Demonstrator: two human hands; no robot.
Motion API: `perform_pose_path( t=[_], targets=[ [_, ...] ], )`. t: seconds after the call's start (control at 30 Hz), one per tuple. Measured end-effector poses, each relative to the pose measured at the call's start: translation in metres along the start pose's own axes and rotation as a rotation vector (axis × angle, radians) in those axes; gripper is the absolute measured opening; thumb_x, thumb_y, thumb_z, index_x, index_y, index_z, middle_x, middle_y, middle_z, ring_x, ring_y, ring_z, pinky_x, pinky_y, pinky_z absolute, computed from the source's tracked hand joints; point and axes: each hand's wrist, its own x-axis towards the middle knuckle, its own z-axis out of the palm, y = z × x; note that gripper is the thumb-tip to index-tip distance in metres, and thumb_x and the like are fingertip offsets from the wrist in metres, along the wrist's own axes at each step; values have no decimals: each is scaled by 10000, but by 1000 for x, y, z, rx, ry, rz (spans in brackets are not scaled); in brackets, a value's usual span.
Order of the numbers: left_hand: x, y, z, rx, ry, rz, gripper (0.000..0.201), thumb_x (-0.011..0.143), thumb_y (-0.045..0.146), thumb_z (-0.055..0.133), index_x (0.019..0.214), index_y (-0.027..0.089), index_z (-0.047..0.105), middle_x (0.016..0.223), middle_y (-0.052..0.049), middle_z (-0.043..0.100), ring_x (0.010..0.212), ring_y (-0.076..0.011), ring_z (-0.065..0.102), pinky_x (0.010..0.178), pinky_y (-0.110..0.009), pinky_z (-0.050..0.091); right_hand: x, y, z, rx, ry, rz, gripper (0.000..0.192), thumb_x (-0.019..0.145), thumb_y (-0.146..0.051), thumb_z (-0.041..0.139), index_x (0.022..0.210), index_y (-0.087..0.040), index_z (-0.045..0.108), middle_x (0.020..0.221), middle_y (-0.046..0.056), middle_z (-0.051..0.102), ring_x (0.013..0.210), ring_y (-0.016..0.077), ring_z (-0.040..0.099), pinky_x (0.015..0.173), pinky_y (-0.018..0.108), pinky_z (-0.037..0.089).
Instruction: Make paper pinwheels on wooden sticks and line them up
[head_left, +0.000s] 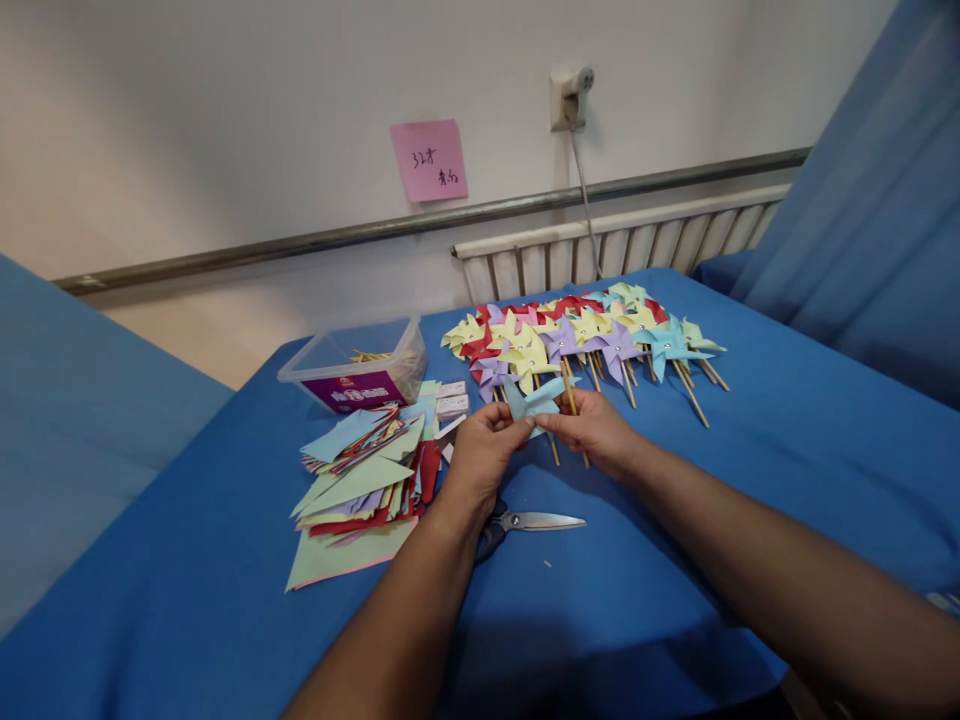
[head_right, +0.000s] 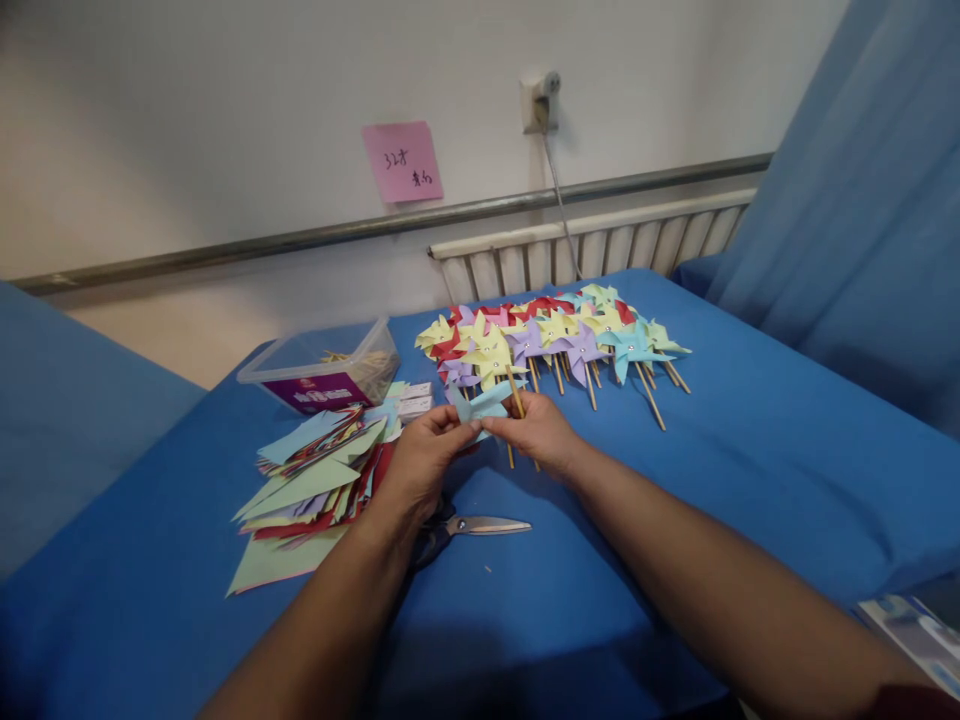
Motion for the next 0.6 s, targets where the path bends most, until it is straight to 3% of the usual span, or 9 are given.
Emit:
perform_pose_path(
  t=[0.17, 0.37, 0.5, 0.6],
  targets=[
    [-1, 3, 1, -38, 5, 10, 308, 514, 298, 854, 706, 142, 671, 642, 9, 649, 589, -100, 554, 611, -218, 416, 1, 1, 0, 31, -9, -10, 339, 625, -398, 793, 745, -176, 567, 523, -93, 444, 414, 43, 315, 402, 209, 217],
    [-1, 4, 1, -29, 4, 15, 315, 515, 317, 856, 715, 140, 690, 657, 6, 654, 599, -103, 554, 616, -221, 415, 2, 1, 0, -5, 6, -118, 357, 591, -420, 808, 737, -177, 591, 676, -30, 601, 603, 105, 525, 554, 239, 390],
    [1, 2, -2, -71, -3, -47, 351, 528, 342, 851, 782, 146, 708, 728, -16, 678, 628, -114, 566, 640, -242, 441, 0, 1, -1, -32, -37, -71, 349, 699, -501, 726, 727, -188, 572, 468, -86, 440, 408, 70, 360, 417, 218, 254],
    [4, 1, -4, -48, 2, -18, 340, 560, 351, 829, 804, 148, 706, 723, -18, 670, 627, -124, 559, 643, -253, 443, 1, 1, -4, 22, 36, -25, 383, 721, -555, 689, 750, -189, 581, 429, -84, 416, 367, 68, 314, 374, 215, 191]
  ],
)
